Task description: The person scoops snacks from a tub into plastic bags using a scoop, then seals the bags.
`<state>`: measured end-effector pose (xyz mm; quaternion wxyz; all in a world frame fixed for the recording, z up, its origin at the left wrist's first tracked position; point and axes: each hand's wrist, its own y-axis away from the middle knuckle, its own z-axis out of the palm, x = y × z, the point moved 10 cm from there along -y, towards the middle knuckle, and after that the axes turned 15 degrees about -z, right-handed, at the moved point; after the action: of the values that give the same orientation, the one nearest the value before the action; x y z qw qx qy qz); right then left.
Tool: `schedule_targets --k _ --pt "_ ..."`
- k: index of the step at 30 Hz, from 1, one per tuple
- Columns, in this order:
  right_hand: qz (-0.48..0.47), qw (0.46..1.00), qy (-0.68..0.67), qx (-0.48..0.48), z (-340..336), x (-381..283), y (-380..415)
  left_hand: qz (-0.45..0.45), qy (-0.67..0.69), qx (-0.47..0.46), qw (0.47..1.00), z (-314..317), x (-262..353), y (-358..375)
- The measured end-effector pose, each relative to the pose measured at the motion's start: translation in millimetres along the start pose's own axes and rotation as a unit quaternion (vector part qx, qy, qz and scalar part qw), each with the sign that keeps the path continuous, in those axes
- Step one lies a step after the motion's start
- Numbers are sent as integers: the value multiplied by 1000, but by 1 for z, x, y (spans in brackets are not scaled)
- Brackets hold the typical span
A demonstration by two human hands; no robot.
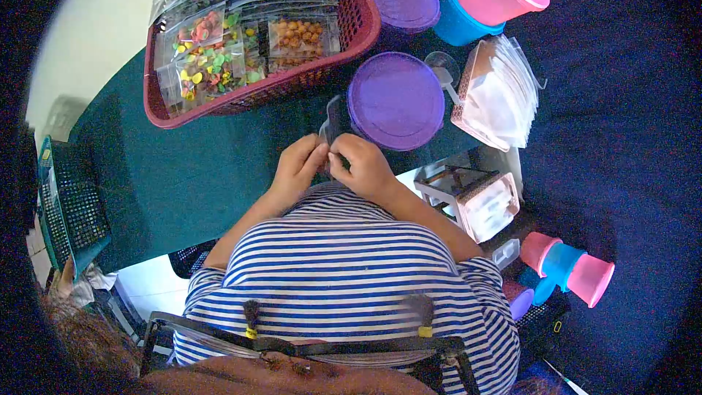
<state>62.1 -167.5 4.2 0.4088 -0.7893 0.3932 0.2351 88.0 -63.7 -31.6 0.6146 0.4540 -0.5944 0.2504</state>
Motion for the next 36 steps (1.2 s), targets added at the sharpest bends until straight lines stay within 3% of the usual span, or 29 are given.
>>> schedule_targets --k 4,6,11,13,18,21,25,28,30,31,32,34,36 --pt "70 997 10 34 -3 5 1 55 -74 68 993 -7 9 5" --pt "140 989 -34 -24 7 9 0 46 -66 68 994 -6 7 3" --pt "93 994 -1 -59 21 16 8 56 -96 49 993 -11 13 0" --pt "71 995 26 -59 24 17 12 91 -223 63 968 -11 19 2" --pt "81 986 106 -104 34 18 16 109 -347 70 929 0 16 10" --pt "91 982 128 -109 34 22 17 45 -420 72 904 5 3 7" --pt "157 973 158 -68 12 31 20 43 -409 75 908 1 -2 10" --pt "208 968 132 -36 2 35 23 -36 -387 94 917 -18 -6 6" --pt "188 975 99 56 -8 33 21 42 -371 143 917 -20 14 7" --pt "182 981 57 31 -6 35 22 108 -346 155 919 -22 23 11" --pt "181 981 56 31 -7 35 21 109 -347 156 918 -24 25 8" --pt "173 984 -34 1 3 30 18 223 -291 104 924 -16 47 16" --pt "172 983 -61 8 6 20 14 234 -287 83 925 -6 50 14"
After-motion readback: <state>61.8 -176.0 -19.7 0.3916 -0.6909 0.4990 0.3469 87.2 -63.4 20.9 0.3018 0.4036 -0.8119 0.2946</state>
